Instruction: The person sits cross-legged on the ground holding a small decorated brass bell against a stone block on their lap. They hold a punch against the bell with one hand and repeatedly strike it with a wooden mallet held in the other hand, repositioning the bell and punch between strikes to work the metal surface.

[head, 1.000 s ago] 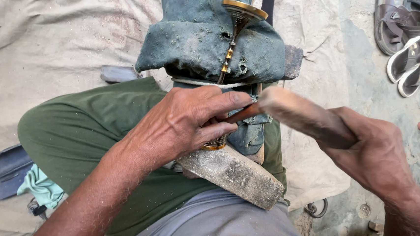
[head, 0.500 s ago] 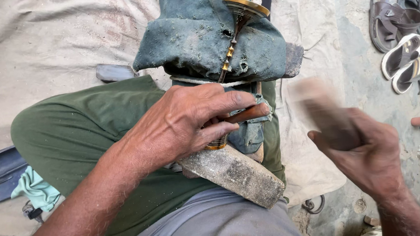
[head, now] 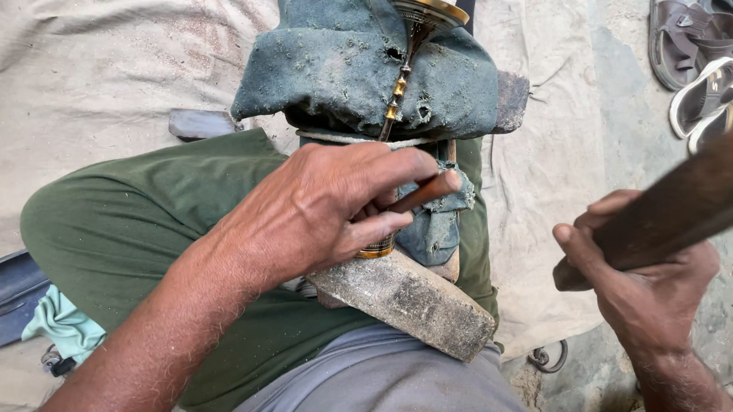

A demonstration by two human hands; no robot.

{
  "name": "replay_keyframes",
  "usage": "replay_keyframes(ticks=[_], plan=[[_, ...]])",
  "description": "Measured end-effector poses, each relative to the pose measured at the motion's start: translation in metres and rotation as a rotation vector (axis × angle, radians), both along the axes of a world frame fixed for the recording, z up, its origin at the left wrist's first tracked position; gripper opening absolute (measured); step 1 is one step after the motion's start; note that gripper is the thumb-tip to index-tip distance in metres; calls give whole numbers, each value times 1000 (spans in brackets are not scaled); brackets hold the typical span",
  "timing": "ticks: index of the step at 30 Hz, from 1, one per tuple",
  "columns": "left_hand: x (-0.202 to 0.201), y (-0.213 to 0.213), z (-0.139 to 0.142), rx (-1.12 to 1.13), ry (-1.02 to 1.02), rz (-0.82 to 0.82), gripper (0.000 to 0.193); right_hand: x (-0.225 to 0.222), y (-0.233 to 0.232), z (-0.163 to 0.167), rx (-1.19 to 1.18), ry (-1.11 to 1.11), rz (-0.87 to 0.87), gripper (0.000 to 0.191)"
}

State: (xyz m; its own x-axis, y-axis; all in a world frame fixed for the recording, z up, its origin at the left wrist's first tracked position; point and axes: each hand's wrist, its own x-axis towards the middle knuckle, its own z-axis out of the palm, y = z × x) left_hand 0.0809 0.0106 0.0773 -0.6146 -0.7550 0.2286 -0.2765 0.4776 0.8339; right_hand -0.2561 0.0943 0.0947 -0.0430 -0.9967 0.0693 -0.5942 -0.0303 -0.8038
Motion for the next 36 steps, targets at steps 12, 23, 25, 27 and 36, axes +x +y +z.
replay_keyframes(ticks=[12,23,25,27,36], plan=[[-9,-1,2,-16,-34,-84,42,-5,7,-20,135,516,34,23],[-3,4,16,-113,-25,-21,36,5,10,-57,140,314,-1,24],[9,17,15,-109,98,116,35,14,6,-54,246,18,-127,19],[11,30,9,-109,-41,243,33,25,-3,-53,249,35,62,24],[-5,69,-4,-150,-94,513,32,61,-30,-61,338,-2,424,28]])
